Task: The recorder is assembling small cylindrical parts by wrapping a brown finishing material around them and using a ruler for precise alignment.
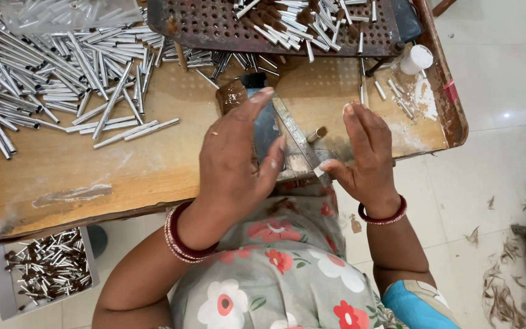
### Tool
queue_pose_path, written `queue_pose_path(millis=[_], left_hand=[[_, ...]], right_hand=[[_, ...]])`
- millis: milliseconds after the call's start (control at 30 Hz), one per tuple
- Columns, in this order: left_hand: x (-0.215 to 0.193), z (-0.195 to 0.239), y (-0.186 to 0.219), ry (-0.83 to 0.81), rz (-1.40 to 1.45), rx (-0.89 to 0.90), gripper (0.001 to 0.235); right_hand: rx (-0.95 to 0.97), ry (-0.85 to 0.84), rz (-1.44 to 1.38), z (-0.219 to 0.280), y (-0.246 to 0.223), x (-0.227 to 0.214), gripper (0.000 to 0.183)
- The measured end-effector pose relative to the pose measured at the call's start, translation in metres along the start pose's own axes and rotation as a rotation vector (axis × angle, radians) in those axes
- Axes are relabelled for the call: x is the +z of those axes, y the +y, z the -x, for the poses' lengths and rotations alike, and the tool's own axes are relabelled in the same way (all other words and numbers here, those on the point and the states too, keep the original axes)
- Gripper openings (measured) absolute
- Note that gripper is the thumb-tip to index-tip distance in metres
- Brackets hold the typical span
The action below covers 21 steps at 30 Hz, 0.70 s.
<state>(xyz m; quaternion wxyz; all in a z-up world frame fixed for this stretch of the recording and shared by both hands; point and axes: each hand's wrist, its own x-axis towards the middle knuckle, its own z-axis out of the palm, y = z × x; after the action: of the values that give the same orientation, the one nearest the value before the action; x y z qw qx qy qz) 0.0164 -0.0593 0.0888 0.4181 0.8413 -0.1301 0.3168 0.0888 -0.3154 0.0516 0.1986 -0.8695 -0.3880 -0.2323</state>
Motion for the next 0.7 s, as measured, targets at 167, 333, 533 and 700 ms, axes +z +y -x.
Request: queue_pose_path(millis=[167,333,533,700], left_hand=[[-0.014,0.021,-0.009,0.159,-0.009,-0.011,0.049],[-0.021,0.034,-0.021,0.242,0.128,-0.091,0.036],[-0.018,0.033,-0.034,0.252,0.222,-0.227,0.019],[-0.008,0.039,-0.044,0.297,0.282,-0.233,0.022]], right_hand=[[0.001,-0.047,0.06,-0.008,-0.008,0.007,0.074],[0.186,0.171,-0.319,-0.013,0.002,0.017,0.065],[0.183,0.118,-0.21,-0.019,-0.007,0.028,0.025],[0.233,0.145,-0.185,-0.016,-0.008,0.031,0.028]])
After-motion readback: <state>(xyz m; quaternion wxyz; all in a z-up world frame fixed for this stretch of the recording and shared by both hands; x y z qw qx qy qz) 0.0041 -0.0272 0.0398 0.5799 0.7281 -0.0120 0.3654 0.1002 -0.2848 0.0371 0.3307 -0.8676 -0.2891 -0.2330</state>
